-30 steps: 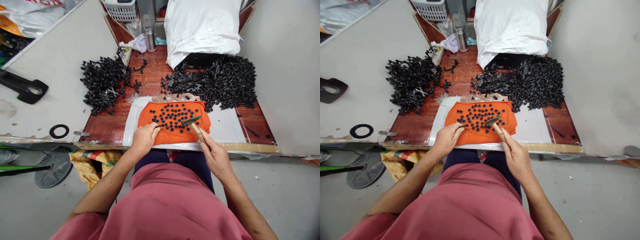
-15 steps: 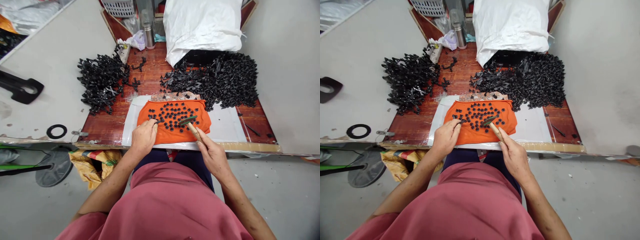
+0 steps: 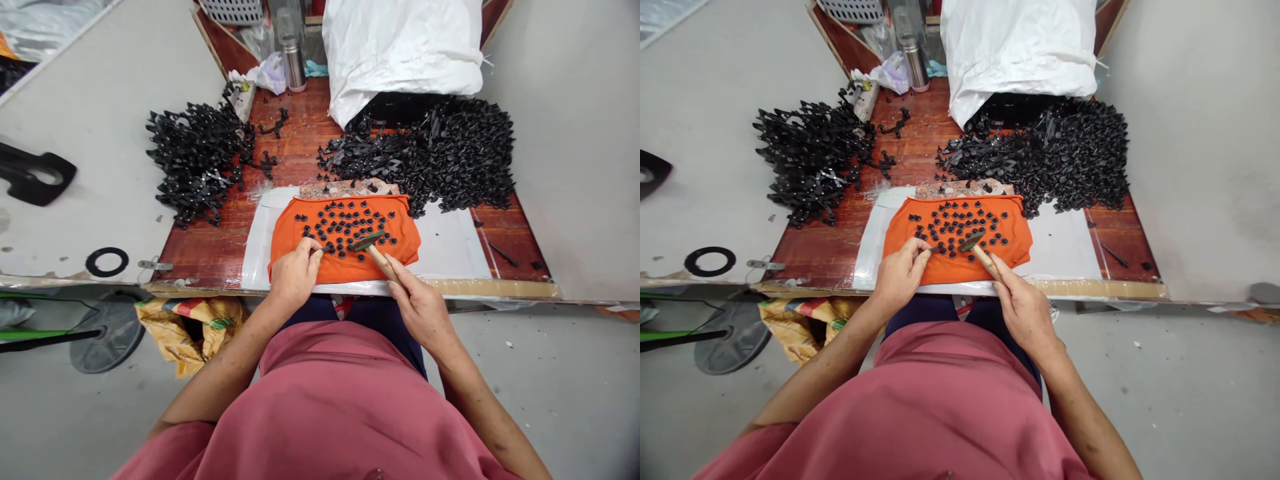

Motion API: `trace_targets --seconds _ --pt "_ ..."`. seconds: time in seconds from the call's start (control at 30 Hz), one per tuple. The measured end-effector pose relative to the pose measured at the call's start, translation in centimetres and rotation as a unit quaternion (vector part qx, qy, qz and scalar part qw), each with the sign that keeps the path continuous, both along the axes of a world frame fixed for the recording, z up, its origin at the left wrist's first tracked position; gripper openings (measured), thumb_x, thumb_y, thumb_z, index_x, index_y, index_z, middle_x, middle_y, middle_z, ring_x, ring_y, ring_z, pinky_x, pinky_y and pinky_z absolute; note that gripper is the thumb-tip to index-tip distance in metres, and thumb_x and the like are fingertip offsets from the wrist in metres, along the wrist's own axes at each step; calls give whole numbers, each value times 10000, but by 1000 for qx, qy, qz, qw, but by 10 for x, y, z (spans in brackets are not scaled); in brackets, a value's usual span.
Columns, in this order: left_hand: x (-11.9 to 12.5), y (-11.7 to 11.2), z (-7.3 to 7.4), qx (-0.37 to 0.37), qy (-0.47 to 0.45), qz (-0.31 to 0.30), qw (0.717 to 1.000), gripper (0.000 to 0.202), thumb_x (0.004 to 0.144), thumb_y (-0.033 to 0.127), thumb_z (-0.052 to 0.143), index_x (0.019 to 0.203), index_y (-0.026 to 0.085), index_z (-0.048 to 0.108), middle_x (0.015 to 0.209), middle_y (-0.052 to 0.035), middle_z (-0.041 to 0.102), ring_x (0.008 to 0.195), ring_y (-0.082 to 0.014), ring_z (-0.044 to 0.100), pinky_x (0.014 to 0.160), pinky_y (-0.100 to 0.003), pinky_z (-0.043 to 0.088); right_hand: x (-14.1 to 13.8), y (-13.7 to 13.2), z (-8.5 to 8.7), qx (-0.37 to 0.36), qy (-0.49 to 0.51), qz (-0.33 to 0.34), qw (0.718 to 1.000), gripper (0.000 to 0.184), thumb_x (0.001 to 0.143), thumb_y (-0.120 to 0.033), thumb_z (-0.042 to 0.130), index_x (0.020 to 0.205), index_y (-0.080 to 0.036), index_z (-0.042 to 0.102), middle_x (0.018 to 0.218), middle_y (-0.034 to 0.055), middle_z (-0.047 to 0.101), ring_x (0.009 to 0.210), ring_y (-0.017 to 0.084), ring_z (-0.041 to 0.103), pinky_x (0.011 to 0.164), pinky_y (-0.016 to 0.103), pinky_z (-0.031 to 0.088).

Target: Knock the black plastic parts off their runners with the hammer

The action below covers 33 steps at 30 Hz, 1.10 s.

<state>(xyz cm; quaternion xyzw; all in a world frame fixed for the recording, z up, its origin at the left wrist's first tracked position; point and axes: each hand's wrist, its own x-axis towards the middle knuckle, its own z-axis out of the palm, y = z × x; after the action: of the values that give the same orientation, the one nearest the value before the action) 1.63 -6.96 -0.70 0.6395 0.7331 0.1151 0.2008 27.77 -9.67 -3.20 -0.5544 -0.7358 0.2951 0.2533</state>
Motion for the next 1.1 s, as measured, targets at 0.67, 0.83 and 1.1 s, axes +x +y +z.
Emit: trace_targets --seconds 0.67,0.83,1.1 --pt "1 -2 -10 46 47 -12 998 196 1016 346 505 1039 233 664 907 -30 780 820 -227 712 759 -318 436 -5 10 11 49 -43 10 998 521 1043 -256 485 1560 -313 467 1471 22 619 1223 253 683 1012 402 581" --pt "0 -1 -10 60 50 -18 997 197 1011 351 516 1027 232 672 919 -29 786 812 -233 707 768 -333 432 -8 11 12 60 -53 15 997 516 1044 -252 490 1558 -298 473 1447 44 640 1176 258 708 953 391 604" --pt "-1 -4 -20 98 49 -15 994 208 1003 357 535 1013 228 699 944 -17 799 793 -222 697 783 -332 431 -22 10 27 132 -68 28 989 534 1068 -231 436 1600 -275 403 1303 79 722 1041 222 737 919 340 586"
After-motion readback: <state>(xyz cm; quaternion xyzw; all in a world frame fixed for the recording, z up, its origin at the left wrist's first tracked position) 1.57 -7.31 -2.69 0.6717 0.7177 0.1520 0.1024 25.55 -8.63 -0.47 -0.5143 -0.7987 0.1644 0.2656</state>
